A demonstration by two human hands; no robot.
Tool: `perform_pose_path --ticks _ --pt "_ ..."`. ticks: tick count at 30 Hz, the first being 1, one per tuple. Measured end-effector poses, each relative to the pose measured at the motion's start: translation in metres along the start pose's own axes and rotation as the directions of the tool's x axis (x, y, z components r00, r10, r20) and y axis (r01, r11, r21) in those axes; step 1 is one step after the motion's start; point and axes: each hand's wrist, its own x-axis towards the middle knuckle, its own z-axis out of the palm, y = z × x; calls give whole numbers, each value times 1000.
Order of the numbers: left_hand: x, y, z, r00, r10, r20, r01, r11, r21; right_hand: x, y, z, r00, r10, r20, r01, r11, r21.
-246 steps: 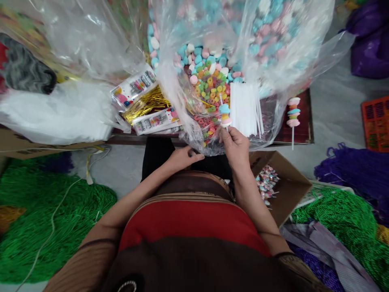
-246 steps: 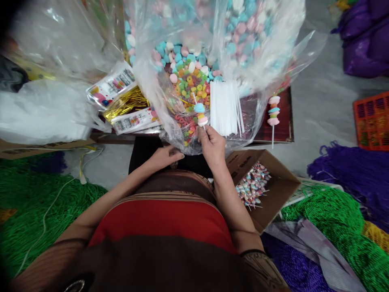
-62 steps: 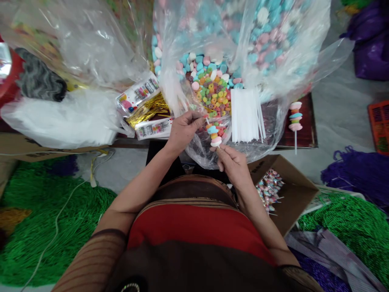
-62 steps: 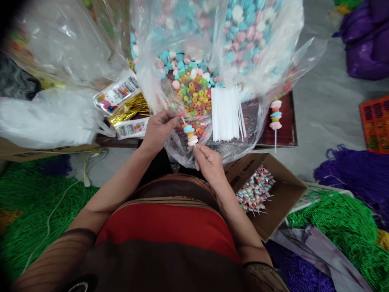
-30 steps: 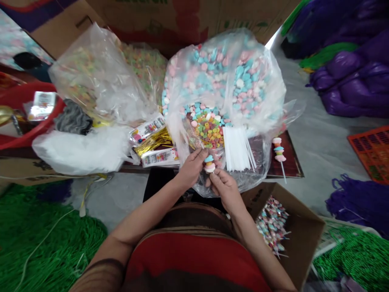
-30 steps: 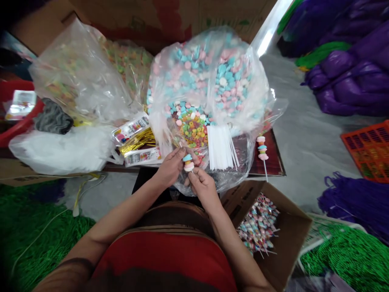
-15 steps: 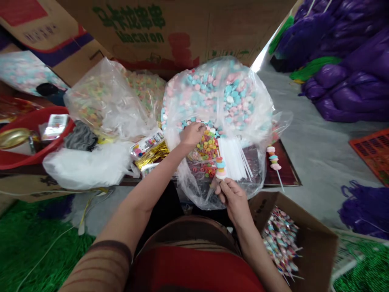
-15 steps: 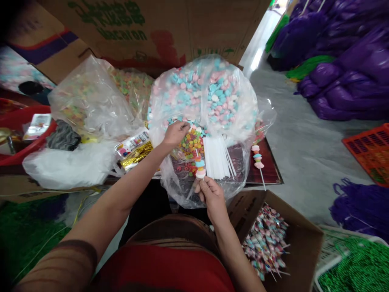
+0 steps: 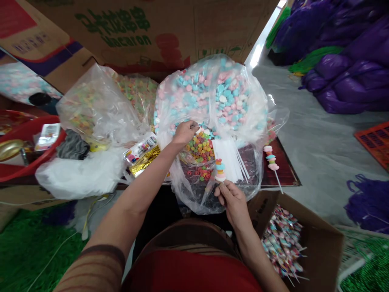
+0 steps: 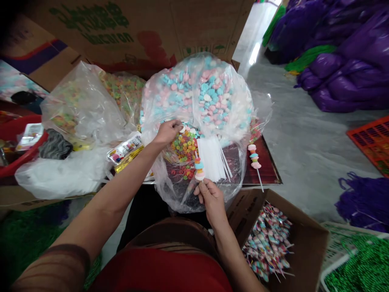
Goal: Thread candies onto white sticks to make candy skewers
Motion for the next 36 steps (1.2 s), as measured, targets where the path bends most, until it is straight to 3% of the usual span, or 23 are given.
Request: perform_pose_path --ticks 3,7,10,14,18,23,27,29,32,36 --pt "11 8 11 999 14 33 -15 999 47 -1 -1 -1 1000 -17 -6 17 1000 -12" --pt "22 11 20 996 46 72 -71 915 396 -4 0 -7 999 -24 -46 24 1000 -14" --pt "22 10 21 990 51 130 -115 829 547 -6 1 -10 998 -14 -66 14 1000 -1" --pt "16 10 17 982 64 176 -159 779 606 -5 1 -6 999 -21 -50 20 1000 -16" --pt "12 11 13 984 76 158 -154 806 572 -6 -1 -2 999 -39 -27 38 999 -37" --pt "3 5 5 998 33 50 -48 944 327 -7 -1 -2 998 -61 -18 60 997 -57" --pt "-18 2 -10 995 -96 -39 91 989 -115 3 -8 -1 995 -96 -32 94 994 -57" --pt "-38 3 -15 992 -122 -33 101 922 -374 13 -15 3 991 -115 -62 112 993 -48" --pt "-77 7 -14 993 -112 24 100 745 -659 31 -27 19 981 -143 -134 137 989 -58" --pt "-127 14 -2 979 -142 144 201 619 -759 48 -35 43 979 -191 -73 180 975 -132"
